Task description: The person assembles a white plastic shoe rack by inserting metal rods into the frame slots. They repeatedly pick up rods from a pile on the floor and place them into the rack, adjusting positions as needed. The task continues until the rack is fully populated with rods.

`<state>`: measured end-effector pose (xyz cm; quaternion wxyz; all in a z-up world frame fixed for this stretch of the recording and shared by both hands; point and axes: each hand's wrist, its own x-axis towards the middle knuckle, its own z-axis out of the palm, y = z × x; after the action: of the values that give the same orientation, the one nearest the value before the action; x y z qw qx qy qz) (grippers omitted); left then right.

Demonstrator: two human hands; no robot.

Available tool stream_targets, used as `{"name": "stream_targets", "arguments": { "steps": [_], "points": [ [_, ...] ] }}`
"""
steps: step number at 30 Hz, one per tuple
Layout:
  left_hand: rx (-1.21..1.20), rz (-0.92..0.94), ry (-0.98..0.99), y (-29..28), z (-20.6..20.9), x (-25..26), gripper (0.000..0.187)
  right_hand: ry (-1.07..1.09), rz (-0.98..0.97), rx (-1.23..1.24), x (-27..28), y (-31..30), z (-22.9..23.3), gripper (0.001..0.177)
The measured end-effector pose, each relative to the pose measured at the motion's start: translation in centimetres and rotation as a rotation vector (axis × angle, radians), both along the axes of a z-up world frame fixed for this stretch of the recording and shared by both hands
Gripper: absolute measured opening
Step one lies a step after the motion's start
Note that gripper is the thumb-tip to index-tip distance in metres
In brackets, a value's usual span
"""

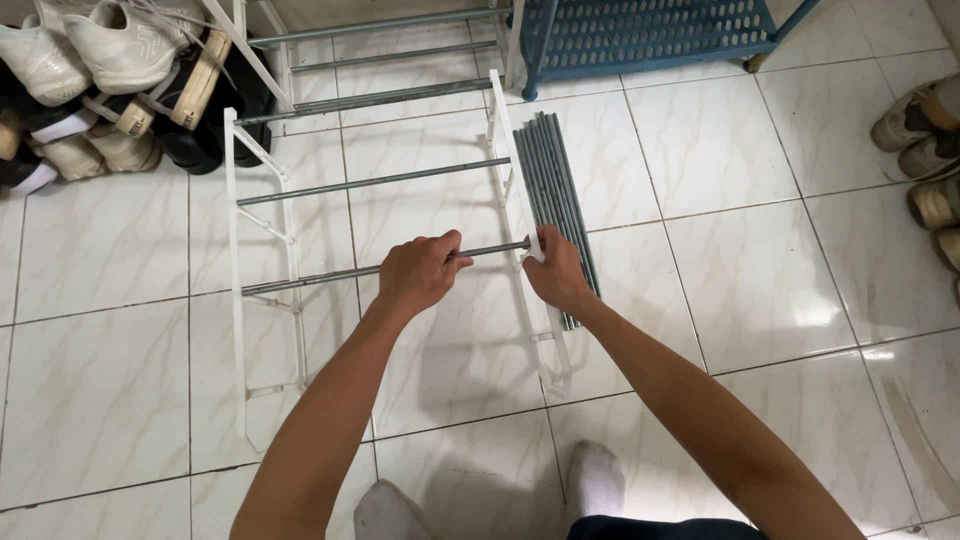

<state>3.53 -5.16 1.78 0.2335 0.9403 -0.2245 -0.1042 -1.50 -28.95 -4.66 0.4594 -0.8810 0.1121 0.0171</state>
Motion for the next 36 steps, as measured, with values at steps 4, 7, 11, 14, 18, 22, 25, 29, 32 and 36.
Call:
{"name": "stream_targets", "arguments": {
  "steps": [4, 7, 11, 14, 18, 22, 25, 29, 32, 36],
  "points": [
    [0.028, 0.053, 0.248, 0.2, 0.7, 1.0, 0.035, 0.020, -0.005, -0.014, 0.1, 0.1, -0.6, 0.033],
    [-0.012, -0.013, -0.157, 0.1, -0.7, -0.1, 0.034, -0.064, 0.030, -0.086, 0.2, -0.3, -0.7, 0.031],
    [-0.069, -0.002, -0.703, 0.5, -3.4, -1.7, 0.029, -0.085, 0.047, -0.115, 0.3, -0.1, -0.7, 0.035],
    [-0.097, -0.033, -0.767, 1.1, -4.5, -1.4, 0.026, -0.083, 0.028, -0.085, 0.3, 0.5, 0.0, 0.034],
    [-0.104, -0.049, -0.595, 1.1, -4.6, -1.1, 0.031, 0.062, -0.010, -0.076, 0.4, 0.7, 1.3, 0.029],
    [-0.068, -0.017, -0.419, 0.8, -3.5, -0.8, 0.035, 0.036, -0.005, -0.066, 0.5, 0.7, 2.1, 0.026],
    [-0.020, 0.004, -0.271, 0.8, -2.2, -0.8, 0.037, -0.012, 0.004, -0.085, 0.2, 0.7, 2.1, 0.027],
    [0.036, 0.012, -0.080, 0.9, -0.3, -0.3, 0.040, 0.015, 0.017, -0.117, 0.2, 0.8, 2.1, 0.029],
    [0.134, 0.024, 0.171, 0.8, 0.7, 0.9, 0.043, 0.043, 0.016, -0.125, 0.2, 0.8, 1.7, 0.031],
    [0.115, 0.040, 0.227, 0.8, 0.7, 1.2, 0.043, -0.016, 0.023, -0.143, 0.2, 0.5, 1.0, 0.032]
  ]
}}
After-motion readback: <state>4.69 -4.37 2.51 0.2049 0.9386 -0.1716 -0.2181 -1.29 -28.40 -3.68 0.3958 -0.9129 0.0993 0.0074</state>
